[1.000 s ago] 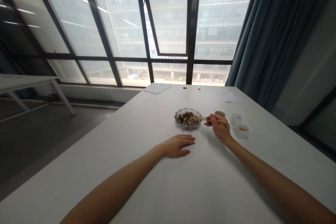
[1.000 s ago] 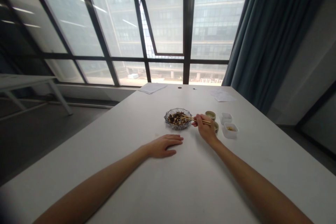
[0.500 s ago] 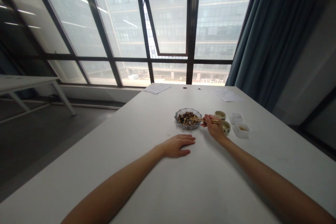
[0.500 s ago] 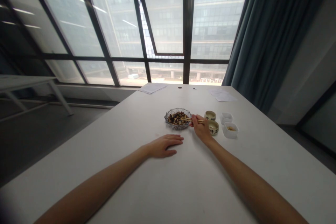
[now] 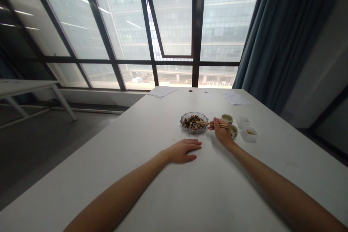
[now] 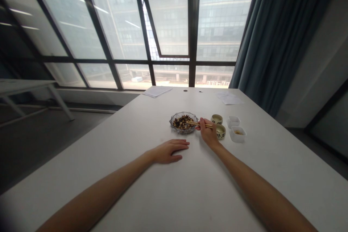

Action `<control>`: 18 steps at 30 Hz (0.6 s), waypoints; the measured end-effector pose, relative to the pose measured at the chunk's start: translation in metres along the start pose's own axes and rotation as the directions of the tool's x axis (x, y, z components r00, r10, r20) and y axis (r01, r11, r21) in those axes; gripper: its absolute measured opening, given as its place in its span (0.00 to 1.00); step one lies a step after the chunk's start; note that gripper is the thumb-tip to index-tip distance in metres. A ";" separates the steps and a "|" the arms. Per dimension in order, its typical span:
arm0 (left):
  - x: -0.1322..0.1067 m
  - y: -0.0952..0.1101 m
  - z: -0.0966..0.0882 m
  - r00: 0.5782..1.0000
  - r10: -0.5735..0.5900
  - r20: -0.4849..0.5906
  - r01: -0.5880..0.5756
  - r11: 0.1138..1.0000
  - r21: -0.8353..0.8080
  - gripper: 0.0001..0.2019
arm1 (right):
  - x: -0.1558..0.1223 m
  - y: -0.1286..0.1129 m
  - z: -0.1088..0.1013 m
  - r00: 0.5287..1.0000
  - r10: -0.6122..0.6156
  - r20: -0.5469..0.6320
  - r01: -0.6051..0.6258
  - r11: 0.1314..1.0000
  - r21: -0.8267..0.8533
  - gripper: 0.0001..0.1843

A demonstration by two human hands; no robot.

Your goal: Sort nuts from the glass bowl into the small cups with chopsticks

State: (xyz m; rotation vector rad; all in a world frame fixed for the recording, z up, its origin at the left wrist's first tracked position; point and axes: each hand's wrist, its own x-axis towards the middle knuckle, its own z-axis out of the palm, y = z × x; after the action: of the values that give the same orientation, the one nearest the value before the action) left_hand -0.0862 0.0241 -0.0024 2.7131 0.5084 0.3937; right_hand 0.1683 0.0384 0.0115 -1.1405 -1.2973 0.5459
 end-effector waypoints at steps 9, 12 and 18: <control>0.000 -0.002 0.000 1.000 0.014 -0.008 -0.014 1.000 -0.014 0.27 | -0.013 -0.033 -0.046 0.987 -0.090 -0.134 0.100 0.993 0.069 0.28; 0.000 -0.001 0.000 1.000 0.016 -0.017 -0.016 1.000 -0.025 0.27 | -0.023 -0.047 -0.084 0.973 -0.112 -0.200 0.121 0.992 0.037 0.25; 0.000 -0.001 0.000 1.000 0.009 -0.013 -0.009 1.000 -0.012 0.27 | -0.041 -0.049 -0.172 0.900 -0.163 -0.405 0.155 0.987 -0.052 0.25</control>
State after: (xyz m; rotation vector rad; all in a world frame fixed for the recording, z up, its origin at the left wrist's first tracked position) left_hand -0.0870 0.0253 -0.0028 2.7035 0.4961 0.4154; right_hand 0.3051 -0.0754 0.0573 -1.0816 -1.0178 0.1591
